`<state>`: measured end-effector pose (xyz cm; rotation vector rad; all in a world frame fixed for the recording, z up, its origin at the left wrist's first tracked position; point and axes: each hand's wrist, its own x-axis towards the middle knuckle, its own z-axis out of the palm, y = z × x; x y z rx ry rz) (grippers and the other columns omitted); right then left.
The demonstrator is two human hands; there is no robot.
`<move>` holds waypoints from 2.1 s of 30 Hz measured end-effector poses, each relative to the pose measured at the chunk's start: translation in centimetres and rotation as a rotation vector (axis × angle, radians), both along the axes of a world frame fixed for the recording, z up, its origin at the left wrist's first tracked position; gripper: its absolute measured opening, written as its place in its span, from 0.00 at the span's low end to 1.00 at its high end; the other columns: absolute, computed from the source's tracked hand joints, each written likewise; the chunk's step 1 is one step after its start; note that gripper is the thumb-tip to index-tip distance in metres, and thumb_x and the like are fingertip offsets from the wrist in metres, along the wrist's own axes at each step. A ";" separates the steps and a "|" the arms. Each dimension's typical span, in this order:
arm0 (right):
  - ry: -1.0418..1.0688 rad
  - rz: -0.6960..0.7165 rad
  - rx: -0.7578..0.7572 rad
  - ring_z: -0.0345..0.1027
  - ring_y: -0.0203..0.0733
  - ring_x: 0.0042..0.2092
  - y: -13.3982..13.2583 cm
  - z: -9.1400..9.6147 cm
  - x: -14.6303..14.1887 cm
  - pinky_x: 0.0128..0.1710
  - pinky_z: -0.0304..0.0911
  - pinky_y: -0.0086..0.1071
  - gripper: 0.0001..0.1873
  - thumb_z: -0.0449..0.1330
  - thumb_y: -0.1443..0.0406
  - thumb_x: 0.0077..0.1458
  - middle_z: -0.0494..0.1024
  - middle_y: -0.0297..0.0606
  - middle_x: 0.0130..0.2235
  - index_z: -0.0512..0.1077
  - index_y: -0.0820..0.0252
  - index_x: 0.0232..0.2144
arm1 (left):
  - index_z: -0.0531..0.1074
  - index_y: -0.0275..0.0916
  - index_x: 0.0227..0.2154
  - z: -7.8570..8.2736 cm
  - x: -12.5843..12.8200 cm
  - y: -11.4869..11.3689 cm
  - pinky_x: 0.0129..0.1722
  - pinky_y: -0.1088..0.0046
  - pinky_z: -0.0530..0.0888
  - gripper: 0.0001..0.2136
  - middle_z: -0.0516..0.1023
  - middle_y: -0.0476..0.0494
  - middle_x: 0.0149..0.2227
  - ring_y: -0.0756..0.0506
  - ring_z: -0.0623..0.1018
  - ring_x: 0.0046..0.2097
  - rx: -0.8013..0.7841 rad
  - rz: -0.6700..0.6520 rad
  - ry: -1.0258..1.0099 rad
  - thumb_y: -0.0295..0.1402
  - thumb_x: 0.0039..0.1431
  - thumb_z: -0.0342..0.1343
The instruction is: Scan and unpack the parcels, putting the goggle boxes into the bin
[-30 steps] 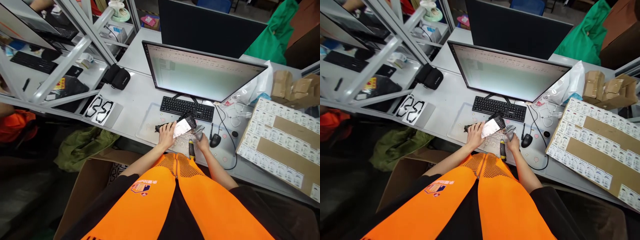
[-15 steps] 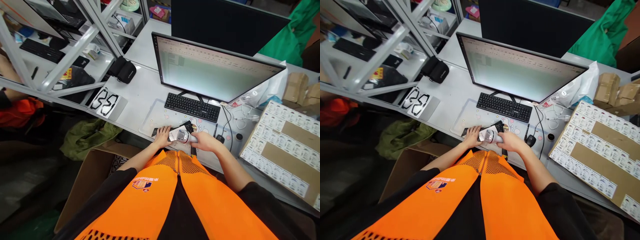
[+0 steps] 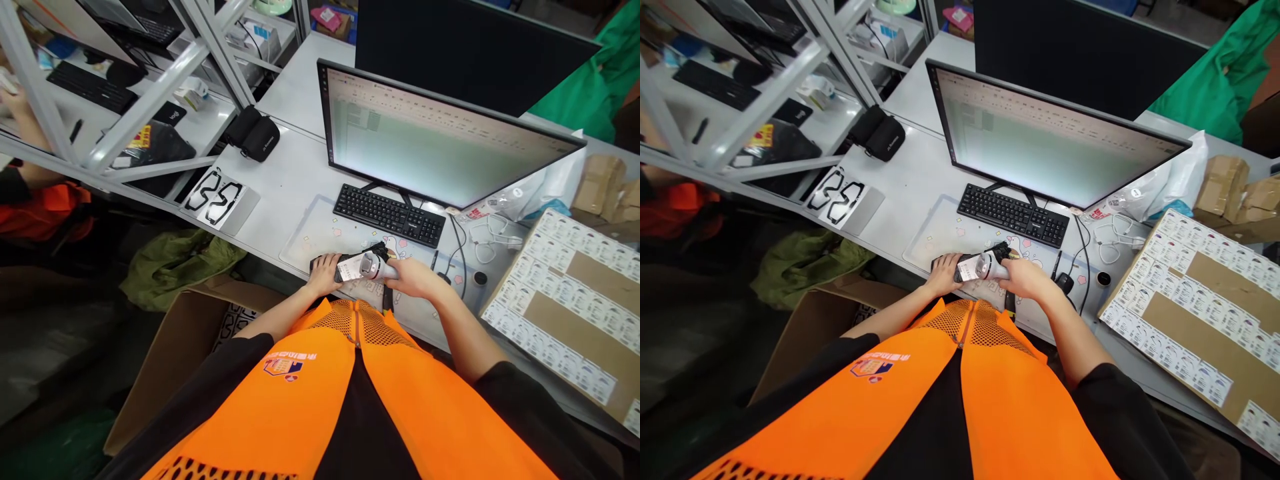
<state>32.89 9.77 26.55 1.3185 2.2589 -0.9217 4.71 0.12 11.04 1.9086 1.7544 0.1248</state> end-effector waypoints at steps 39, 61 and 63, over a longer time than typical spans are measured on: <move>-0.234 -0.731 0.145 0.76 0.64 0.64 9.7 -14.8 3.0 0.63 0.68 0.47 0.23 0.59 0.62 0.69 0.81 0.69 0.58 0.80 0.75 0.57 | 0.64 0.37 0.72 -0.3 2.4 0.7 0.69 0.48 0.63 0.39 0.73 0.25 0.66 0.26 0.70 0.67 0.040 0.005 0.071 0.45 0.61 0.65; -0.105 -0.610 0.100 0.72 0.58 0.65 -10.9 -17.6 -0.3 0.59 0.70 0.40 0.40 0.59 0.59 0.68 0.71 0.55 0.68 0.57 0.59 0.77 | 0.74 0.36 0.67 1.9 -4.8 3.6 0.72 0.48 0.65 0.27 0.76 0.30 0.68 0.29 0.71 0.71 -0.049 0.111 -0.094 0.40 0.70 0.52; -0.084 -0.656 0.125 0.71 0.58 0.66 -10.9 -18.4 -0.3 0.60 0.69 0.40 0.40 0.58 0.61 0.67 0.71 0.55 0.69 0.56 0.59 0.78 | 0.68 0.35 0.72 1.4 -2.1 1.8 0.73 0.46 0.64 0.30 0.70 0.29 0.73 0.28 0.68 0.73 0.091 0.081 0.032 0.41 0.71 0.54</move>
